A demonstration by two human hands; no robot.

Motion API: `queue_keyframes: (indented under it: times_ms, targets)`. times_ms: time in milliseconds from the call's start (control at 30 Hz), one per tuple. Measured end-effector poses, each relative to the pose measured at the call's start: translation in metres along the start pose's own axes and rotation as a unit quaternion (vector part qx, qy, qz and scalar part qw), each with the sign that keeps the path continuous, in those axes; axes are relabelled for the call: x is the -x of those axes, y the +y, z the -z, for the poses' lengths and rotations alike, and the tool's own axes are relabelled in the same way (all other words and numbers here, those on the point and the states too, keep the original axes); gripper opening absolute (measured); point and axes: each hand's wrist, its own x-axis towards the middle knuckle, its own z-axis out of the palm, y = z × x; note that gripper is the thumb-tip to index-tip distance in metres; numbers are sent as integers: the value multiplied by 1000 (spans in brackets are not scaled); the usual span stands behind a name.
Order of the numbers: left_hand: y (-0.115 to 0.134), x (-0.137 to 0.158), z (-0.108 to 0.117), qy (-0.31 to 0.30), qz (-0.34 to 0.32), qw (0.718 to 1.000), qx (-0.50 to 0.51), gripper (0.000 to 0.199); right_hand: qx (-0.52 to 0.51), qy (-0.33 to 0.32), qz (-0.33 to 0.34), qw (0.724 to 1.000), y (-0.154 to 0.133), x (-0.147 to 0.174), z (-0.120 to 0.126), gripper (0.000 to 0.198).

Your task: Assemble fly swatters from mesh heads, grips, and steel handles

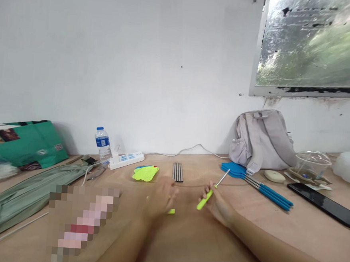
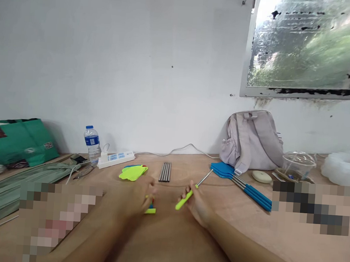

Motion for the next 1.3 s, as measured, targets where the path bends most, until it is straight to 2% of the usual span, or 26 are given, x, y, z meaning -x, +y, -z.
queue_keyframes:
  times_ms: [67, 133, 233, 333, 433, 567, 767, 967, 1300]
  targets:
    - [-32, 5, 8, 64, 53, 995, -47, 26, 31, 39, -4, 999, -9, -7, 15, 33]
    - [-63, 14, 14, 69, 130, 984, -104, 28, 73, 77, 0, 994, -17, -13, 29, 33]
    - [-97, 28, 18, 8, 196, 970, -147, 30, 124, 114, -1, 986, -24, -18, 43, 31]
    - [-112, 38, 14, -62, 212, 970, -103, 30, 131, 127, -7, 983, -26, -16, 50, 29]
    - [-115, 40, 6, -122, 207, 969, -50, 29, 126, 135, -1, 983, -27, -10, 51, 24]
    - [-113, 39, 2, -171, 221, 959, -35, 31, 119, 141, -9, 983, -28, -6, 51, 11]
    - [-114, 37, 3, -217, 223, 949, -55, 35, 157, 115, -28, 980, -27, -8, 57, 22]
    - [-114, 37, 2, -221, 216, 947, -92, 38, 203, 111, -28, 973, -25, -8, 59, 27]
    - [-107, 33, 0, -150, 177, 962, -142, 43, 184, 125, -33, 974, -27, -10, 55, 30]
